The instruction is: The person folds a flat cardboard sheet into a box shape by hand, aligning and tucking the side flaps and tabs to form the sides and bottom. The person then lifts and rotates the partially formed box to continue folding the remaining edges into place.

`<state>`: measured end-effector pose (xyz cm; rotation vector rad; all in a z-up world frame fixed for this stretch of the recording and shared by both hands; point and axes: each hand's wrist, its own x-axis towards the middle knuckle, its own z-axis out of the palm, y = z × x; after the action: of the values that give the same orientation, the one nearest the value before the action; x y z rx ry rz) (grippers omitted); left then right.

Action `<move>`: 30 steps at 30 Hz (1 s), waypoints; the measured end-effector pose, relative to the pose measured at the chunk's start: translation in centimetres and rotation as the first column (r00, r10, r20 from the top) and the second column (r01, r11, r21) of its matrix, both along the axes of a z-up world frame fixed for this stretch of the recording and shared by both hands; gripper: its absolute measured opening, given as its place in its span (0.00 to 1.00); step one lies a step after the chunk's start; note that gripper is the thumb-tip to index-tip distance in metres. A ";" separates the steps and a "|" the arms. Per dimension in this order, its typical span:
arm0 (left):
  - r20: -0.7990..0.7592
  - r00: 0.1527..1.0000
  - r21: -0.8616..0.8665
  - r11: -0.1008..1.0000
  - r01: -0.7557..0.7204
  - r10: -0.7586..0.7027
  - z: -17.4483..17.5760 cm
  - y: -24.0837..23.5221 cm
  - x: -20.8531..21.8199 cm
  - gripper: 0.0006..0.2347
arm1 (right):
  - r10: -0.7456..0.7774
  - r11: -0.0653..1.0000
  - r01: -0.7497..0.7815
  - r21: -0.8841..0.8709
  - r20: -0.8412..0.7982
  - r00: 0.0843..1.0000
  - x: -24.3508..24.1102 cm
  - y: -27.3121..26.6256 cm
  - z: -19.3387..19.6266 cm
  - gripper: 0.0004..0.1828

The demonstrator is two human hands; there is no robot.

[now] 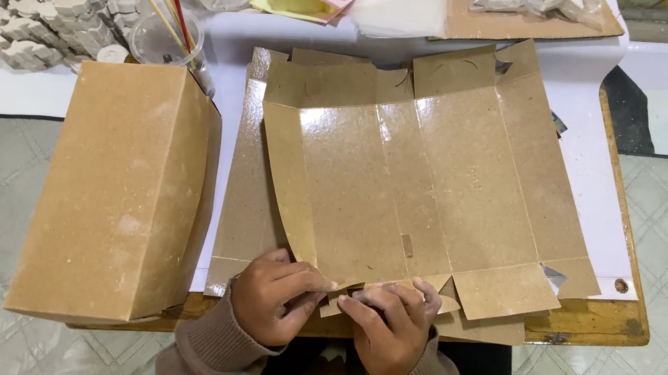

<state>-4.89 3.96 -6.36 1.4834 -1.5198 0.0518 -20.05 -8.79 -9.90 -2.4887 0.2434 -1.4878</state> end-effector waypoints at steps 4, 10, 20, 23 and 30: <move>-0.014 1.000 -0.011 1.000 0.016 -0.016 0.0 0.0 0.1 0.05 | -0.030 0.999 0.030 -0.038 -0.009 1.000 0.3 0.1 1.0 0.12; -0.038 0.997 0.041 0.997 -0.067 0.068 -0.6 0.2 0.0 0.06 | -0.053 0.988 0.038 -0.150 -0.093 0.994 0.4 0.1 4.1 0.12; -0.058 0.997 0.044 0.998 -0.055 0.057 -1.5 0.6 0.0 0.05 | 0.056 0.949 -0.113 -0.296 -0.195 0.979 0.3 -1.5 5.4 0.07; -0.065 0.997 0.036 0.998 -0.047 0.050 -1.5 0.5 -0.1 0.06 | 0.050 0.953 -0.109 -0.281 -0.210 0.976 0.3 -1.6 5.0 0.09; -0.143 0.980 0.077 0.989 -0.126 0.136 1.4 0.2 -0.8 0.04 | 0.095 0.985 -0.093 -0.148 0.006 0.995 0.5 -2.2 -0.4 0.06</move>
<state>-5.69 4.18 -4.96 1.6042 -1.3146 -0.0318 -19.54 -11.00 -10.29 -2.5625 0.0131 -1.5348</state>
